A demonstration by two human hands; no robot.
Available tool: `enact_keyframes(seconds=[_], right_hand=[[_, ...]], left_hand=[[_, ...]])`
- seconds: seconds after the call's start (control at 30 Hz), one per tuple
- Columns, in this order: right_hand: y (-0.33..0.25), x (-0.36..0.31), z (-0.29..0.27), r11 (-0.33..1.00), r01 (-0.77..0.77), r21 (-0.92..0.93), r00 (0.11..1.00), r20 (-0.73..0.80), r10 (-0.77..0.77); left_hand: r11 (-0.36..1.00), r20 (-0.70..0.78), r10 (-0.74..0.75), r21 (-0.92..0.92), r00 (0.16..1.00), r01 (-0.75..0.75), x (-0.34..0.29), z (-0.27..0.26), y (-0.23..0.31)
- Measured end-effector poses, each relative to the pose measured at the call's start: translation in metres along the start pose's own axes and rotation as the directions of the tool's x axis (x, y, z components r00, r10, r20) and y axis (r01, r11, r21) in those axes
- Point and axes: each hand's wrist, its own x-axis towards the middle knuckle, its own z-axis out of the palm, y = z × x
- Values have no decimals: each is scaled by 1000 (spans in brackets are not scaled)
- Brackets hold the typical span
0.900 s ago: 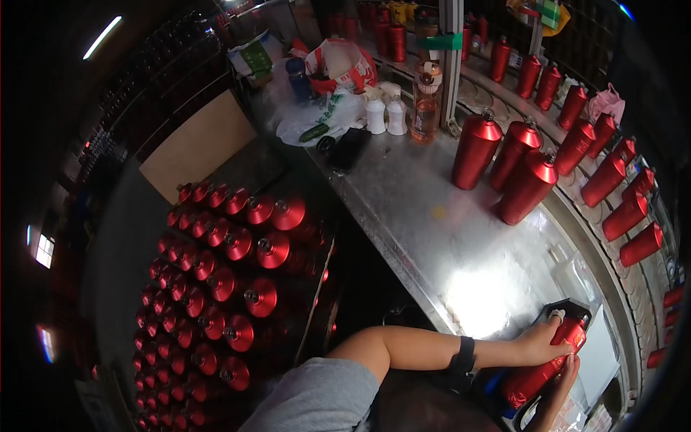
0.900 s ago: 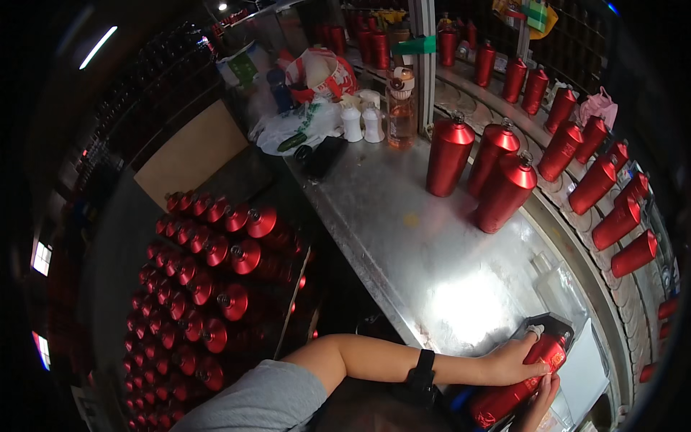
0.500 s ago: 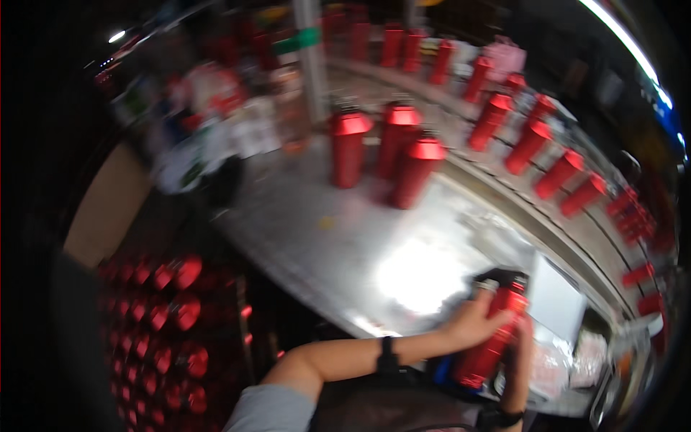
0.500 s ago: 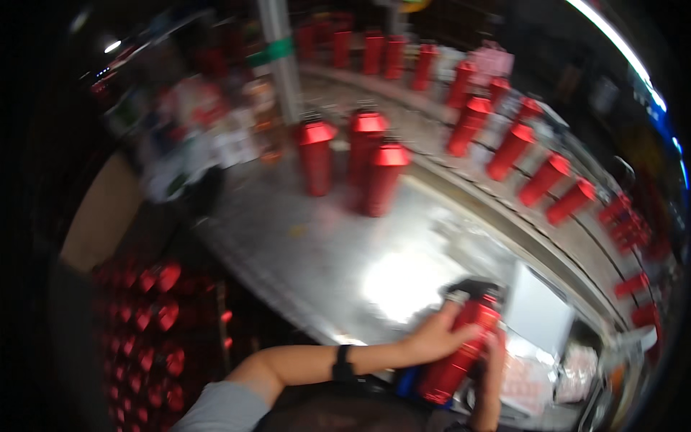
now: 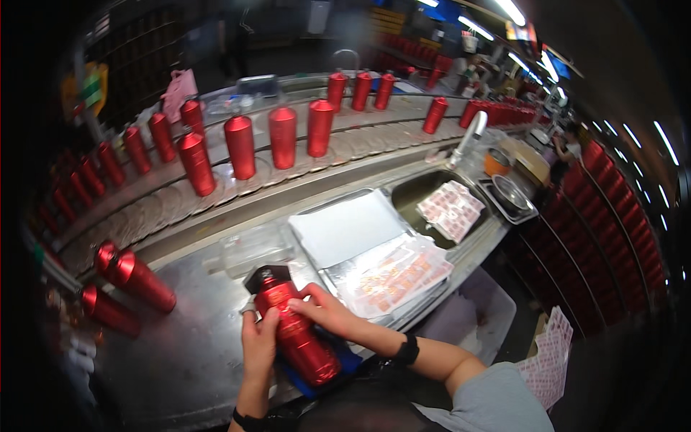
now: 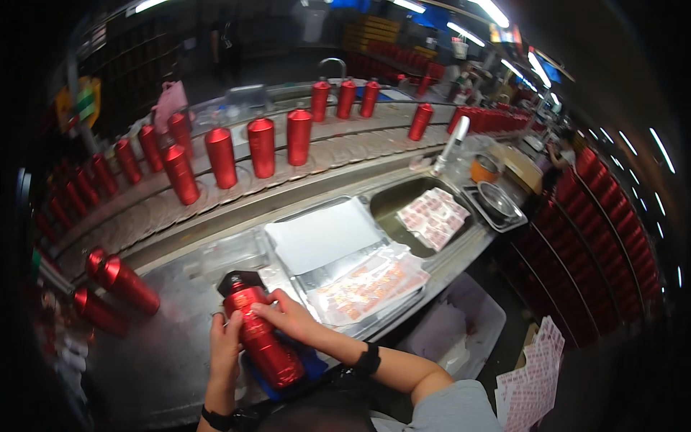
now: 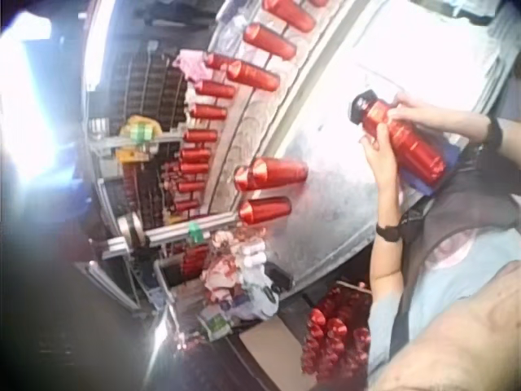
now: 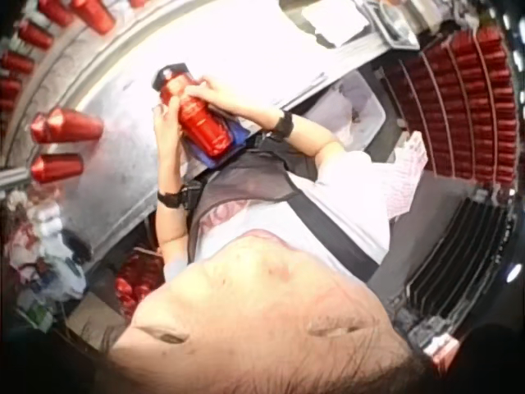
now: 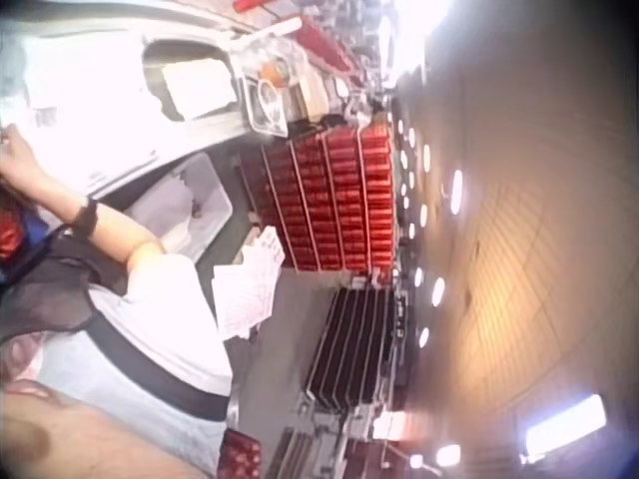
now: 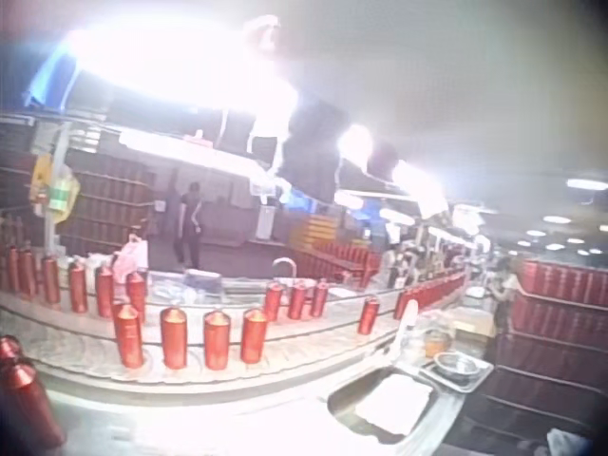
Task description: Applying labels to red liquor bottles on a factory production line.
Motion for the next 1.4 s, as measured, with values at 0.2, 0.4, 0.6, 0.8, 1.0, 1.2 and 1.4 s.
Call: enact_keyframes(seconds=[0.2, 0.4, 0.6, 0.8, 1.0, 1.2, 1.4], right_hand=[[3, -5, -5, 998, 42, 56, 999, -3, -42], [10, -2, -6, 996, 66, 55, 998, 6, -66], [13, -1, -6, 996, 74, 54, 997, 22, -76], [21, -1, -2, 986, 38, 162, 998, 51, -47], [11, -13, -20, 988, 13, 152, 996, 80, -26], [-2, -29, -11, 993, 46, 104, 998, 25, -49], [1, -34, -1, 997, 55, -59, 998, -8, -56]], left_hand=[[999, 32, 50, -16, 998, -49, 4, -3, -12], [1000, 9, 13, 26, 1000, -13, 0, 0, -7], [1000, -3, 22, 21, 1000, -22, -1, 3, -4], [998, -10, -56, -2, 998, 56, -6, -10, -8], [993, 71, -59, -101, 996, 66, -7, -15, -15], [999, 111, -43, 14, 993, 42, -20, -14, -7], [999, 148, 25, -26, 989, -22, -24, -13, -10]])
